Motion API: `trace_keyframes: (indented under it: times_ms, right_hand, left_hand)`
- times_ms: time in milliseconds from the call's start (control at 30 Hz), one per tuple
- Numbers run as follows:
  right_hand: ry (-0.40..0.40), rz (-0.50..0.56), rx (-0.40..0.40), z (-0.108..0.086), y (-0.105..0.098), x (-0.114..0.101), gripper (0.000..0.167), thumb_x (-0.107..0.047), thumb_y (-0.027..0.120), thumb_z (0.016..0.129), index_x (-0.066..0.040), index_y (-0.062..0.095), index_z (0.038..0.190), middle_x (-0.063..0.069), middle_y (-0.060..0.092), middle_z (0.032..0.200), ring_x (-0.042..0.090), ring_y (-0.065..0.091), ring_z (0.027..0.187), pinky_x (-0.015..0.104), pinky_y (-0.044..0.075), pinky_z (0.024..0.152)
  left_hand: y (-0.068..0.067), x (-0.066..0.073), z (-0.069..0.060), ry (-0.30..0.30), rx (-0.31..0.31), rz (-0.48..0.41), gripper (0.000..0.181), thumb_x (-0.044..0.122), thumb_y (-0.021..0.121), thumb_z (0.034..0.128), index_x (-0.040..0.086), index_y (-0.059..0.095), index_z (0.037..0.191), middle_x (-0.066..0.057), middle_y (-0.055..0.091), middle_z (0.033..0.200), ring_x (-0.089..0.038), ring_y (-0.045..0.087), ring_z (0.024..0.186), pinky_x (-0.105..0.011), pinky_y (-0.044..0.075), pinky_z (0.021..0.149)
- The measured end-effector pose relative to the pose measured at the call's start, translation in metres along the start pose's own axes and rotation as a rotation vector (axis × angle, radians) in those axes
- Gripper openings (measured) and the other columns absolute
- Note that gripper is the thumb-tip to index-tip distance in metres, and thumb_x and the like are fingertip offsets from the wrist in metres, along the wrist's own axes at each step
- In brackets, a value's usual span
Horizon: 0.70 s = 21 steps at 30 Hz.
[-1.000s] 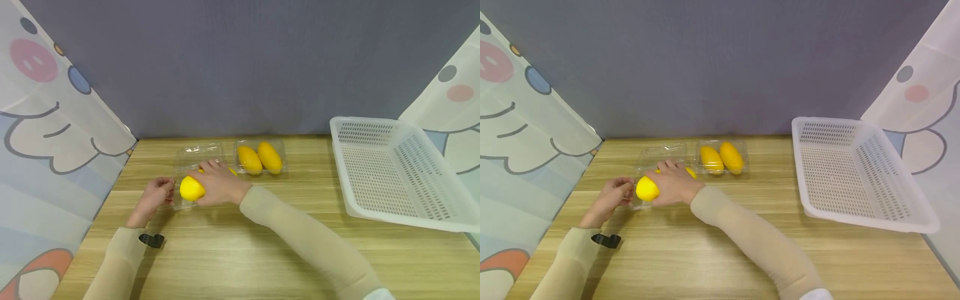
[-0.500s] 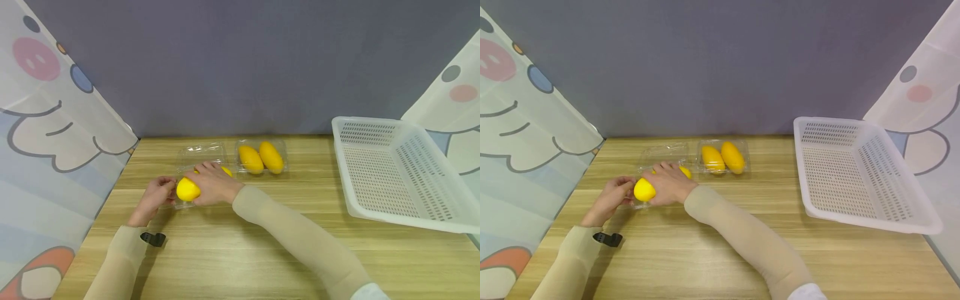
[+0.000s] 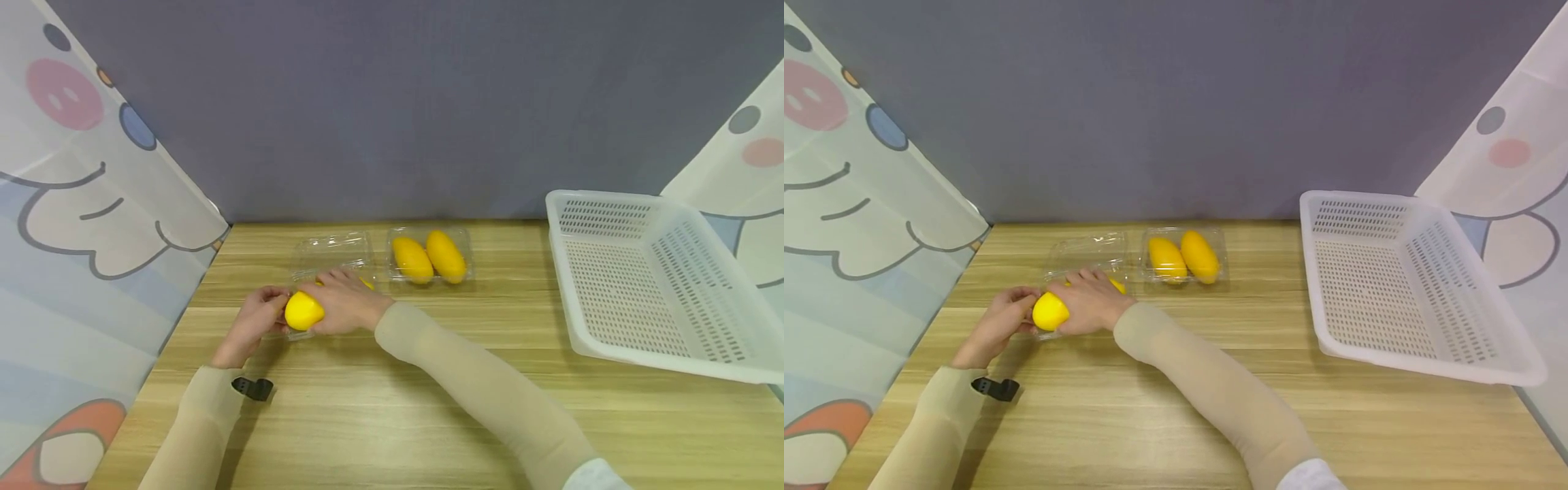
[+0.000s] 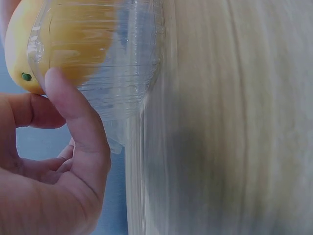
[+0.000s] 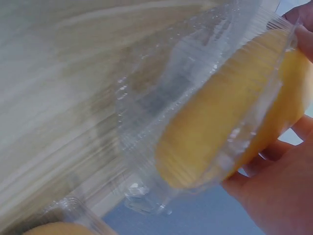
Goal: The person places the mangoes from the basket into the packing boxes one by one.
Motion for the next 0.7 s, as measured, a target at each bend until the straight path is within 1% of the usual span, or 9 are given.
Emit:
trace_keyframes:
  times_ms: [100,167,433,600,700]
  right_hand:
    - [0.014,0.053,-0.03,-0.0005,0.0021,0.002,0.083,-0.055,0.069,0.091,-0.025,0.034,0.159,0.006,0.04,0.156,0.028,0.034,0.144,0.051,0.026,0.121]
    - [0.022,0.074,-0.048,-0.0007,0.0035,0.0035,0.083,-0.056,0.067,0.093,-0.024,0.031,0.161,0.008,0.037,0.158,0.03,0.031,0.147,0.053,0.024,0.122]
    - [0.048,0.091,-0.097,-0.0029,0.007,0.006,0.083,-0.062,0.058,0.096,-0.026,0.024,0.163,0.01,0.031,0.163,0.031,0.026,0.15,0.054,0.02,0.123]
    - [0.071,0.113,-0.105,-0.005,0.0075,0.0047,0.075,-0.058,0.051,0.1,-0.028,0.024,0.163,0.007,0.031,0.163,0.031,0.024,0.151,0.054,0.02,0.123]
    - [0.069,0.092,-0.087,-0.0052,0.0081,0.0041,0.071,-0.052,0.052,0.1,-0.029,0.027,0.162,0.006,0.033,0.161,0.03,0.026,0.15,0.054,0.021,0.123]
  left_hand:
    - [0.0,0.0004,0.0001,-0.004,0.002,-0.003,0.047,0.021,0.044,0.1082,-0.014,0.041,0.139,-0.021,0.057,0.117,-0.014,0.063,0.075,-0.027,0.059,0.062]
    - [-0.0001,0.0006,0.0,-0.003,0.005,-0.001,0.046,0.02,0.045,0.1078,-0.014,0.042,0.139,-0.021,0.057,0.117,-0.014,0.063,0.075,-0.027,0.059,0.062]
    - [-0.0005,0.0003,-0.0008,0.002,0.014,0.008,0.042,0.018,0.047,0.106,-0.013,0.045,0.135,-0.02,0.059,0.111,-0.015,0.063,0.075,-0.027,0.06,0.064]
    - [-0.0001,0.0003,0.0003,0.011,0.016,0.006,0.042,0.017,0.047,0.1054,-0.014,0.046,0.134,-0.018,0.06,0.108,-0.015,0.063,0.074,-0.027,0.06,0.063]
    - [-0.0001,0.0007,0.0007,0.012,0.013,0.0,0.042,0.015,0.047,0.1049,-0.015,0.045,0.134,-0.016,0.06,0.105,-0.014,0.063,0.073,-0.027,0.06,0.063]
Point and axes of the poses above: each hand's wrist, its own z-axis towards the middle knuckle, its own y-axis out of the palm, x = y × z, the point moved 2 cm from there along z, towards the middle knuckle
